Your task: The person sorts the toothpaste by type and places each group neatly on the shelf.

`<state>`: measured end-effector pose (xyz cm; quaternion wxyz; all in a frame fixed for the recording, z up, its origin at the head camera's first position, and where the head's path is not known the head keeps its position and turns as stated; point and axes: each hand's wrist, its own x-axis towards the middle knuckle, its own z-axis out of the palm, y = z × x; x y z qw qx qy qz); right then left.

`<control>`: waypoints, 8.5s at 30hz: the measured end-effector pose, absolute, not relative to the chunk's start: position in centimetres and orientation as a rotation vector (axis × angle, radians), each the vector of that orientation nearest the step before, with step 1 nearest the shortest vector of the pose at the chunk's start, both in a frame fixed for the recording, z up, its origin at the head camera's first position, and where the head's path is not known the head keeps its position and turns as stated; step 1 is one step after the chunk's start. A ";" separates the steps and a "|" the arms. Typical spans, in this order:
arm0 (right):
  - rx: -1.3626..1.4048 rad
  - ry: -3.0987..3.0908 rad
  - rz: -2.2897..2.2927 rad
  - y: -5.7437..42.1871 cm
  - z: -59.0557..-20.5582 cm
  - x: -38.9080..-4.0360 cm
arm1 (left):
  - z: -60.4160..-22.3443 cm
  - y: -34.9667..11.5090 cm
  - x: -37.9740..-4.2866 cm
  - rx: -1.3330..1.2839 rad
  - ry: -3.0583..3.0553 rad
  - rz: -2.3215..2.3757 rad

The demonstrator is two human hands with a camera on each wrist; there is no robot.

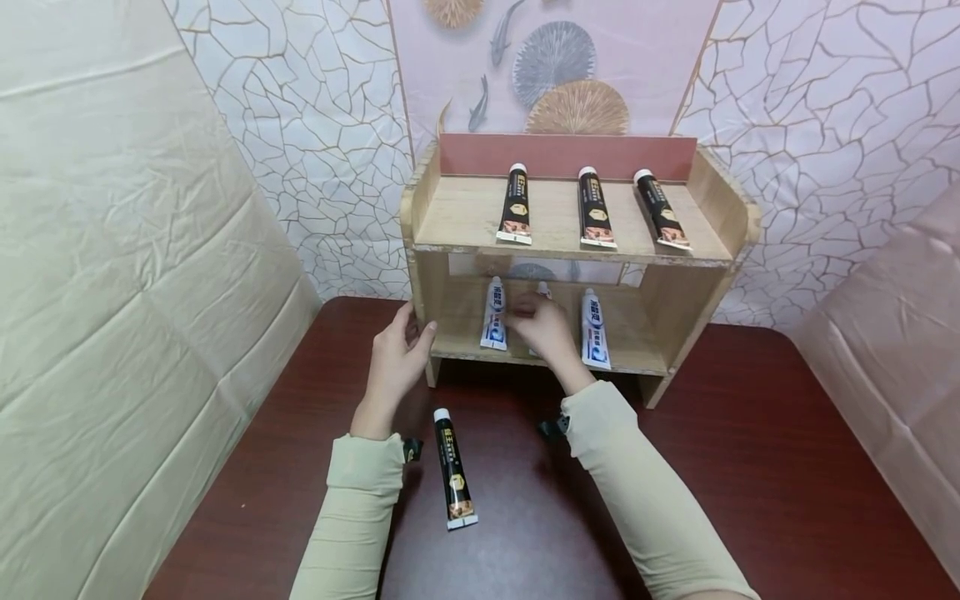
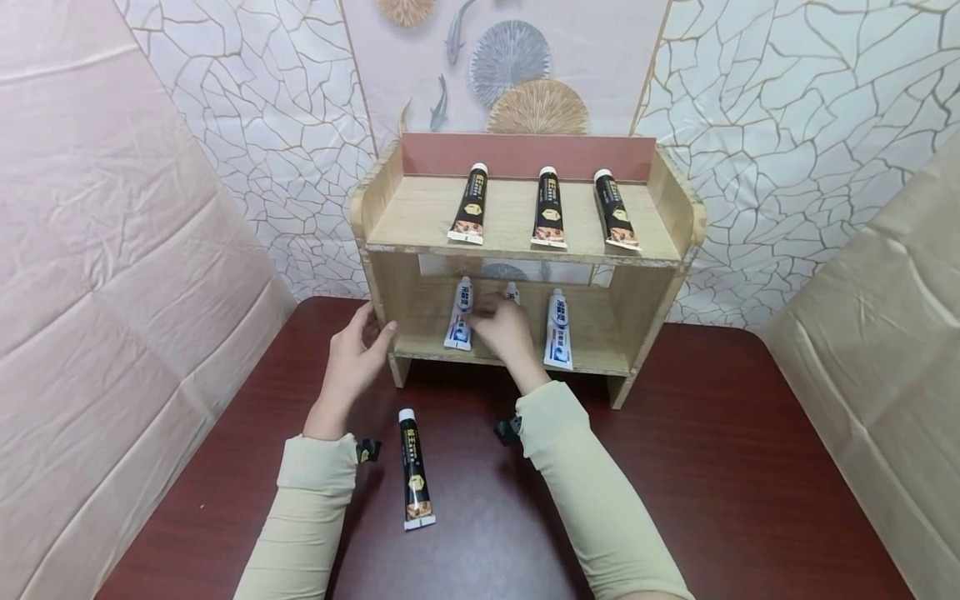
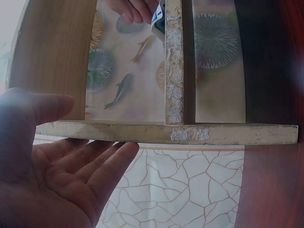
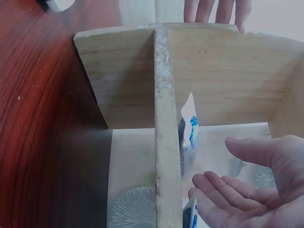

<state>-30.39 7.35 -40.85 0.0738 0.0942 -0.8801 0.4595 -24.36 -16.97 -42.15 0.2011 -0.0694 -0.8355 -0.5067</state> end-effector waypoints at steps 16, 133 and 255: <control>0.315 -2.518 1.628 8.2 -41.0 -27.8 | -42.2 -16.9 -24.3 -0.193 -2.338 -1.432; 0.637 -2.919 1.786 3.0 -50.5 -17.2 | -42.2 -16.9 -24.4 -0.181 -2.354 -1.424; 0.448 -2.235 2.511 6.2 -40.9 -19.8 | -42.0 -16.8 -24.2 -0.207 -2.319 -1.406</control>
